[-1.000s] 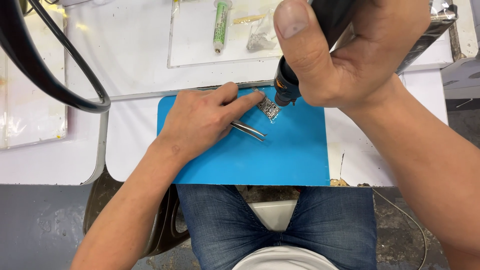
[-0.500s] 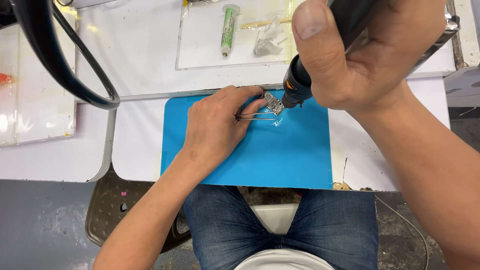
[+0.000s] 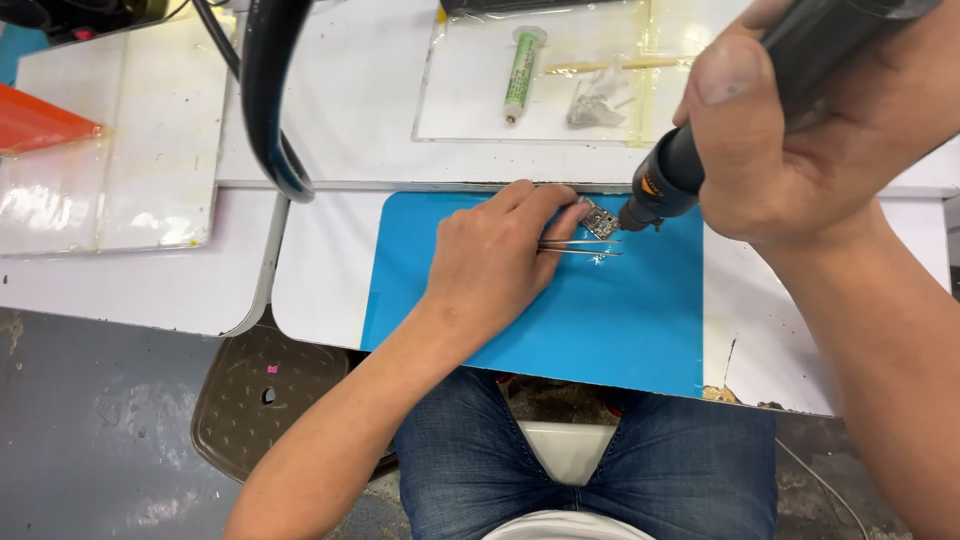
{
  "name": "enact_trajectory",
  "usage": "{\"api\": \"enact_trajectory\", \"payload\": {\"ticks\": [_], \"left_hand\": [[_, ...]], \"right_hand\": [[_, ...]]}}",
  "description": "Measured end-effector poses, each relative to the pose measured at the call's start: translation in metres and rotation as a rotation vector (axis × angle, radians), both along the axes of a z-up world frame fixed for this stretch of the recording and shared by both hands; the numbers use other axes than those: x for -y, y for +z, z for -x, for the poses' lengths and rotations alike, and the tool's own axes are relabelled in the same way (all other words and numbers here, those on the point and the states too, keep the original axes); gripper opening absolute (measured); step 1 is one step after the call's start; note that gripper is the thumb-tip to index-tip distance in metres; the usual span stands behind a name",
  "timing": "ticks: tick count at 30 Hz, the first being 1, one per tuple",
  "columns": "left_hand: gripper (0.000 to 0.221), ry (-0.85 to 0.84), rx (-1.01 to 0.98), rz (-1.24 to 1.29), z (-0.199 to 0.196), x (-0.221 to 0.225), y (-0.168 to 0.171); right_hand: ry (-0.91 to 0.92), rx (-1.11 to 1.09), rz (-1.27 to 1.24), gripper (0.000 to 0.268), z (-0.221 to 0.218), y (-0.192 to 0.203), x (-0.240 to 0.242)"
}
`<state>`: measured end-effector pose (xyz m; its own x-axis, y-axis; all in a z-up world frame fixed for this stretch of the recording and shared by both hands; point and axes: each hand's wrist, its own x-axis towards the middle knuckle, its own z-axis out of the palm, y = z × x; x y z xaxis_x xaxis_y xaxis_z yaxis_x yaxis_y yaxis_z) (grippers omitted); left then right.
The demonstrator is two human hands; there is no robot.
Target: Using a hot air gun and tweezers to heat and manipulate components on a small electronic circuit board for repair.
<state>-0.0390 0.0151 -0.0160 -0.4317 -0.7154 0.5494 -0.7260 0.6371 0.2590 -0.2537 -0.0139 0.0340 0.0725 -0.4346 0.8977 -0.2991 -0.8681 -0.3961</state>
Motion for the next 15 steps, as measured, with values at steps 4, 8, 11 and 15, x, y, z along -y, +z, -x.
{"api": "enact_trajectory", "payload": {"ticks": [4,8,11,15], "left_hand": [[0.023,0.085,0.061,-0.109,-0.001,0.002,-0.006],[0.021,0.001,0.024,-0.196,-0.001,0.007,-0.003],[0.015,-0.017,0.013,-0.066,-0.004,0.007,-0.007],[0.017,0.024,0.005,-0.171,-0.007,0.003,-0.005]], "right_hand": [[0.038,-0.052,0.073,0.022,0.008,0.000,0.007],[0.118,-0.057,0.113,0.022,0.008,0.004,0.008],[0.104,-0.078,0.079,0.028,0.015,0.002,0.006],[0.110,-0.056,0.084,0.023,0.014,0.006,0.005]]}}
